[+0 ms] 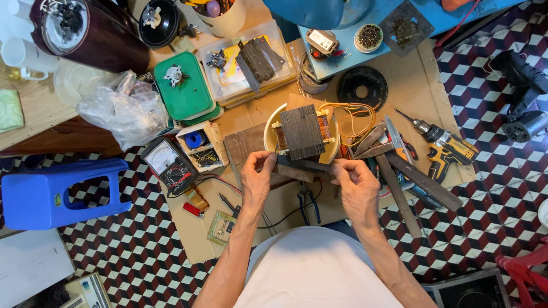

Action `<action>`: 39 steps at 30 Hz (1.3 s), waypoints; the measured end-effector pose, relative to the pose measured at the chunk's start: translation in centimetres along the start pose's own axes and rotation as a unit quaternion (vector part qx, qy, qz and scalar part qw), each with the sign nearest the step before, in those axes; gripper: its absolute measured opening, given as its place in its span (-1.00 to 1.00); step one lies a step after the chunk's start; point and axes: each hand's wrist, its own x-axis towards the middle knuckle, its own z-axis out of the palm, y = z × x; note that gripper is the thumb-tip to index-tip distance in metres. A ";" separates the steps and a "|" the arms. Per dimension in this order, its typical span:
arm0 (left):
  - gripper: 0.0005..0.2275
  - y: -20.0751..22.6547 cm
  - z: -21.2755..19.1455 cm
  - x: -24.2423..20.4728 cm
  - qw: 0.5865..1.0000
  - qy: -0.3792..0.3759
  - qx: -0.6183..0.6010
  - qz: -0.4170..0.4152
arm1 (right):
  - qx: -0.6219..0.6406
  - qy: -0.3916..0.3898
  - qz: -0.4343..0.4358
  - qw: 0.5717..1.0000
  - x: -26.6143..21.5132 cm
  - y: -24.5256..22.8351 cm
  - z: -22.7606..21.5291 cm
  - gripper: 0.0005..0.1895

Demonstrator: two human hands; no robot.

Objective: The person repeatedly inserts thin metal laminations into a stacked core assembly on a workbench. They align and press each lamination into place by hand, occasionally using a hammer to tap the stack flush. The person handles multiple laminations one at a time and continues the insertion process throughout the clip.

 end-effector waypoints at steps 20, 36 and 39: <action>-0.75 9.2 0.5 -6.7 0.935 -0.197 -0.262 -0.132 | 0.090 -0.124 -0.030 0.988 -2.1 -10.6 -2.4 -0.63; -0.67 14.1 2.4 1.3 0.941 -0.038 0.188 0.280 | -0.222 0.024 -0.285 0.932 2.2 -12.8 3.2 -0.83; -0.70 13.9 2.6 1.6 0.940 -0.072 0.199 0.267 | -0.246 0.011 -0.304 0.920 2.3 -12.4 3.8 -0.86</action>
